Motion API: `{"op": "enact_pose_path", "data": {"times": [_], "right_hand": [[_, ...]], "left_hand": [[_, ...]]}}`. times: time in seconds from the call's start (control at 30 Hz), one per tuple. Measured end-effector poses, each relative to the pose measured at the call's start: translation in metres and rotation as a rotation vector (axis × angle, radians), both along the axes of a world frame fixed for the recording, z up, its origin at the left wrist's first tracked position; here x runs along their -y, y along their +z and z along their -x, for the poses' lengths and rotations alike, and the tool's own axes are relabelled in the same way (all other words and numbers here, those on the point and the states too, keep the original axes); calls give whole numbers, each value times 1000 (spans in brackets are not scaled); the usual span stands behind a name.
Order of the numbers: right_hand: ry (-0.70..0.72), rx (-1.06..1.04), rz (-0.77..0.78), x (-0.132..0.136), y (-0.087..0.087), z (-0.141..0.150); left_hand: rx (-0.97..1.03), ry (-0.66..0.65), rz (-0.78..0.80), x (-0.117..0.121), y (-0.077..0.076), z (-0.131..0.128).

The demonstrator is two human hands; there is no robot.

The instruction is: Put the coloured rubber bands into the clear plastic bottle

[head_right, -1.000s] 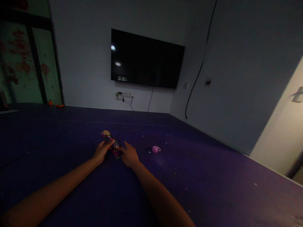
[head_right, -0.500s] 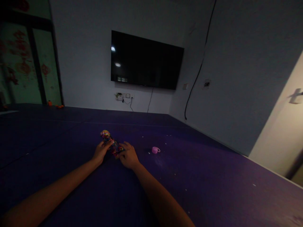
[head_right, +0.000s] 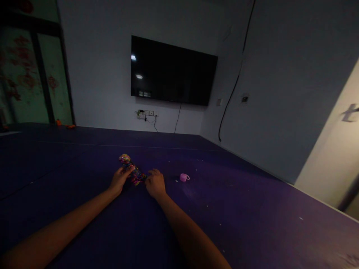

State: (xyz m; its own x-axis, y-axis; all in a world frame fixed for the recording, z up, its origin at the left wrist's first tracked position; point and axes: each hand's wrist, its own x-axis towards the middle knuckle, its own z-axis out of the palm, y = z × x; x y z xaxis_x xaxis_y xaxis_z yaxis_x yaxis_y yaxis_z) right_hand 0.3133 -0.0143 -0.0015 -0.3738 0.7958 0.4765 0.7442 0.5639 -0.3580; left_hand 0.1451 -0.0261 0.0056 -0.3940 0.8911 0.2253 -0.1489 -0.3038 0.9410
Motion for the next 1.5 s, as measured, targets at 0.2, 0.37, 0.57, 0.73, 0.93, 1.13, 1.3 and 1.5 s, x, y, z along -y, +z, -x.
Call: {"op": "enact_pose_path", "data": {"times": [0.2, 0.37, 0.57, 0.73, 0.93, 1.13, 1.3, 1.5], "right_hand": [[73, 24, -55, 0, 0, 1], [149, 177, -52, 2, -4, 2], [138, 262, -32, -5, -8, 15], [150, 237, -22, -16, -10, 26], [145, 245, -16, -19, -12, 25], [132, 228, 51, -14, -9, 23], [123, 213, 88, -9, -4, 21], [84, 240, 101, -3, -3, 21]], "left_hand": [[-35, -45, -36, 2, 1, 0], [-35, -75, -38, -2, -1, 2], [-40, -143, -46, -4, -3, -1], [-35, -152, -56, -4, -2, -4], [-18, -113, -32, -3, -2, -3], [-12, -25, -37, -4, -5, 0], [-16, -8, -39, -4, -4, 0], [-20, -16, -38, -1, -2, -1]]}}
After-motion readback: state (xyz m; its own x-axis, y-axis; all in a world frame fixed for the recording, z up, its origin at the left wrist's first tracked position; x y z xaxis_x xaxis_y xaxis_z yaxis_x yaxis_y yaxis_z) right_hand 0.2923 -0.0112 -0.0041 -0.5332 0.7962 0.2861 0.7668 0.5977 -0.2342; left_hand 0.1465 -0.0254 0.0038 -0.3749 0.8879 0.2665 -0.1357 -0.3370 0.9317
